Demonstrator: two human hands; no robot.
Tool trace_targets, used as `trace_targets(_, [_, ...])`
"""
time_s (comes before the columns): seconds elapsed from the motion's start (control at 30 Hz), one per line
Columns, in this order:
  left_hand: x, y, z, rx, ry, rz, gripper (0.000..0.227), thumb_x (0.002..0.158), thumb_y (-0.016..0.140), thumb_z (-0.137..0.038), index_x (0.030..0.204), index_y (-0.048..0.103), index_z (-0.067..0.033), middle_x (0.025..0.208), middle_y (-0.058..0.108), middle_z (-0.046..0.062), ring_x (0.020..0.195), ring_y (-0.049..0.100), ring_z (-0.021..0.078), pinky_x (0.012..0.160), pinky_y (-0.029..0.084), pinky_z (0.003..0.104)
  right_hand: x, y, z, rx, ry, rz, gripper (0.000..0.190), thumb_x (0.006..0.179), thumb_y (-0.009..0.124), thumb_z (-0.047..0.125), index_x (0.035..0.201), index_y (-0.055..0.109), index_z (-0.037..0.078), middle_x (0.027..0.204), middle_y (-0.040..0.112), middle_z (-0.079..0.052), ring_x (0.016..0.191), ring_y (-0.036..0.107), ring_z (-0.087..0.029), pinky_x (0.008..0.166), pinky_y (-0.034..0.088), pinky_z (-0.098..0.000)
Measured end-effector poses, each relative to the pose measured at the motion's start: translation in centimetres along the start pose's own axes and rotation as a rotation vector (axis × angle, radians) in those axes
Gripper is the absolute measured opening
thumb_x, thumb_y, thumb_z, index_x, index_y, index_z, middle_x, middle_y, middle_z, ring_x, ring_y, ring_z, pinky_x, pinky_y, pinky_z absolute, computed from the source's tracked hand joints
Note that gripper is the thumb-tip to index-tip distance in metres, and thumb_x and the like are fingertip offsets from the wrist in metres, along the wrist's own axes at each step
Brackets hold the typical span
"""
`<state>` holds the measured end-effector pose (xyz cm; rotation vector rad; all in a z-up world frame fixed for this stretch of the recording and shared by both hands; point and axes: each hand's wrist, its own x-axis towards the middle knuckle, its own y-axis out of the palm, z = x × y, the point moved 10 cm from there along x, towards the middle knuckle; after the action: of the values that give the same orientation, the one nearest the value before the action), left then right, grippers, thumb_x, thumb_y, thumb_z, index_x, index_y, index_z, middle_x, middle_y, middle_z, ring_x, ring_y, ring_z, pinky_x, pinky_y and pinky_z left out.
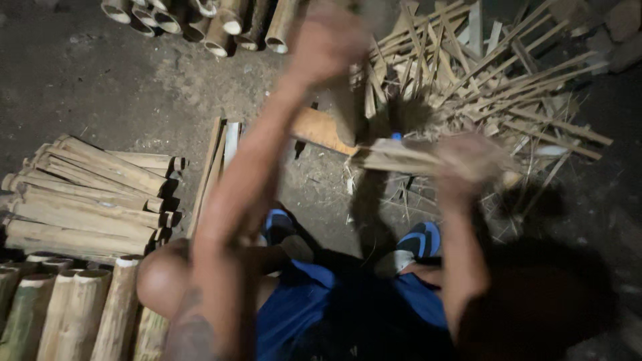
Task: The person sits on the floor and uses a machete to split bamboo tubes into thin strips. They repeatedly cut the bamboo, separate the strips by hand, and place them into a pile. The process continues with multiple bamboo tubes throughout the clip.
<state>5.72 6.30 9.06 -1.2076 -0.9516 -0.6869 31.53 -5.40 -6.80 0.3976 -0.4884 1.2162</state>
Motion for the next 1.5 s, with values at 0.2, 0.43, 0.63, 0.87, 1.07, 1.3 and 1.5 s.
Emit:
trace_targets(0.2, [-11.3,-6.5,6.5,0.321,-0.361,0.052,0.011,0.099,0.06,-0.009,0.089,0.061,-0.0033,0.084,0.058,0.015,0.083,0.061,0.0391,0.073,0.049,0.05,-1.9,-8.7,0.1,-0.113,0.126,-0.181,0.045,0.092,0.08,-0.005,0.118,0.045,0.006,0.106,0.057,-0.008,0.091,0.065,-0.02,0.078,0.062,-0.0311])
trace_targets(0.43, [-8.8,-8.0,4.1,0.456,-0.487,-0.004,0.012,0.104,0.063,-0.011,0.097,0.073,-0.0095,0.094,0.071,0.011,0.078,0.07,0.0334,0.065,0.056,0.044,0.9,-3.6,0.8,-0.07,0.113,-0.081,0.039,0.091,0.08,-0.003,0.113,0.048,0.002,0.103,0.06,-0.01,0.086,0.068,-0.021,0.072,0.063,-0.0296])
trace_targets(0.63, [0.0,2.2,-3.1,-0.028,-0.444,-0.023,0.032,0.102,0.064,-0.036,0.108,0.068,-0.0053,0.101,0.069,0.015,0.092,0.067,0.0331,0.076,0.054,0.042,3.8,7.1,-2.3,-0.031,0.206,0.084,0.034,0.09,0.079,-0.001,0.108,0.051,-0.001,0.101,0.063,-0.011,0.081,0.069,-0.023,0.067,0.064,-0.0283])
trace_targets(0.87, [2.3,6.7,-1.8,-0.045,-0.143,0.324,0.047,0.107,0.059,-0.052,0.082,0.067,-0.0127,0.078,0.061,0.006,0.081,0.063,0.0271,0.08,0.05,0.043,6.6,8.5,1.1,-0.174,0.031,0.119,0.025,0.09,0.072,-0.002,0.112,0.061,0.001,0.107,0.071,-0.012,0.083,0.065,-0.017,0.073,0.054,-0.0267])
trace_targets(1.07, [1.2,6.8,-1.5,0.002,-0.08,0.335,0.044,0.109,0.059,-0.049,0.088,0.069,-0.0123,0.082,0.065,0.005,0.084,0.064,0.0265,0.076,0.046,0.044,3.1,8.0,4.5,-0.034,0.024,0.083,0.045,0.09,0.085,0.0,0.119,0.051,0.002,0.113,0.062,-0.009,0.103,0.067,-0.017,0.094,0.061,-0.0308])
trace_targets(1.3, [-2.2,5.1,2.0,0.002,-0.123,0.252,0.02,0.097,0.069,-0.03,0.103,0.073,-0.0107,0.099,0.07,0.009,0.097,0.065,0.0304,0.087,0.048,0.044,0.1,6.2,3.1,-0.056,-0.044,0.116,0.051,0.09,0.088,0.004,0.125,0.051,0.003,0.117,0.065,-0.01,0.108,0.068,-0.018,0.099,0.06,-0.0358])
trace_targets(1.5, [-12.9,-6.1,10.8,0.382,-0.412,0.03,0.015,0.107,0.054,-0.01,0.104,0.068,-0.0039,0.092,0.066,0.018,0.089,0.066,0.0398,0.082,0.052,0.051,-0.4,-6.0,-1.5,-0.111,0.15,-0.184,0.054,0.092,0.081,0.018,0.133,0.046,0.007,0.127,0.06,-0.012,0.117,0.064,-0.022,0.104,0.056,-0.0414])
